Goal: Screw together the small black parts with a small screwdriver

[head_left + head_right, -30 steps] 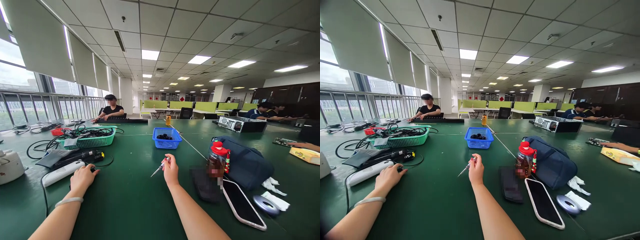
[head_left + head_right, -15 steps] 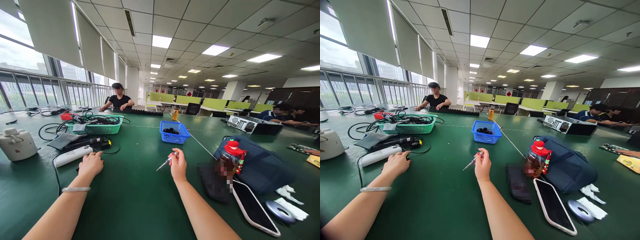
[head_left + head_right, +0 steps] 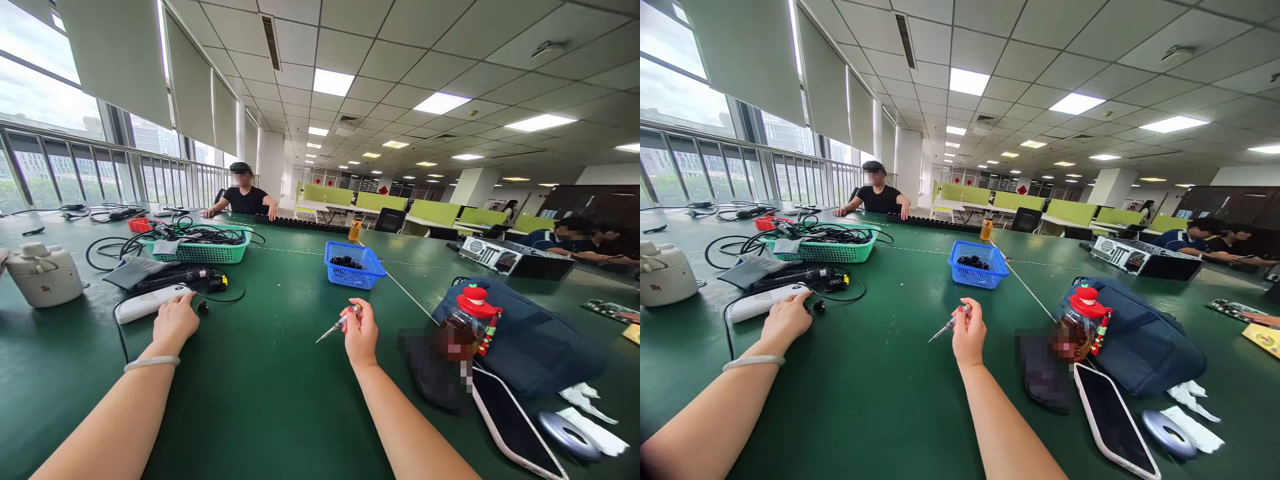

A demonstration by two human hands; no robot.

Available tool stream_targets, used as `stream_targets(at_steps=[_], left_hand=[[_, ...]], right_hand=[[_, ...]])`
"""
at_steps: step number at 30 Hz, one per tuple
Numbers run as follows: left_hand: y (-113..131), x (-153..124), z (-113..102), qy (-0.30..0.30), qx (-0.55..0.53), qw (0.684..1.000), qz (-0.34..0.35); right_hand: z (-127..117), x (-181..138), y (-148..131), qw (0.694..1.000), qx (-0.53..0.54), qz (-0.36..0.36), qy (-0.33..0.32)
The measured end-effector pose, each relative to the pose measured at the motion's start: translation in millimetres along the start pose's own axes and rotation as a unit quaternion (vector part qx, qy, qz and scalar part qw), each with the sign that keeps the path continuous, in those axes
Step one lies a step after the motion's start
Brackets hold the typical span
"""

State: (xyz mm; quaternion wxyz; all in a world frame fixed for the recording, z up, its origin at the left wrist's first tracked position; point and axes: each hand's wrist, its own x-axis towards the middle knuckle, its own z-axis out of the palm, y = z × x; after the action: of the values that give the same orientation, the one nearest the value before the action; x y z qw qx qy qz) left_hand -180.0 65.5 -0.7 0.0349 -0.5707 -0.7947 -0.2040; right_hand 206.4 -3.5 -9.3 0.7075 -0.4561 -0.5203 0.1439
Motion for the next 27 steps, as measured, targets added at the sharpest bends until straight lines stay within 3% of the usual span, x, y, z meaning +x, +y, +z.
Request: stream_targets(at_steps=[4, 10, 23, 27], left_hand=[[8, -1, 0, 0.014, 0.001, 0.998, 0.055], [12, -2, 12, -0.026, 0.035, 0.993, 0.113], [12, -2, 6, -0.006, 0.046, 0.995, 0.085], [14, -4, 1, 0.036, 0.02, 0.996, 0.073]], right_hand=[[0, 0, 0, 1.0, 0.001, 0.004, 0.0], [-1, 0, -4, 1.0, 0.0, 0.006, -0.007], [-1, -1, -2, 1.0, 0.007, 0.014, -0.007], [-1, -1, -3, 1.0, 0.009, 0.01, -0.005]])
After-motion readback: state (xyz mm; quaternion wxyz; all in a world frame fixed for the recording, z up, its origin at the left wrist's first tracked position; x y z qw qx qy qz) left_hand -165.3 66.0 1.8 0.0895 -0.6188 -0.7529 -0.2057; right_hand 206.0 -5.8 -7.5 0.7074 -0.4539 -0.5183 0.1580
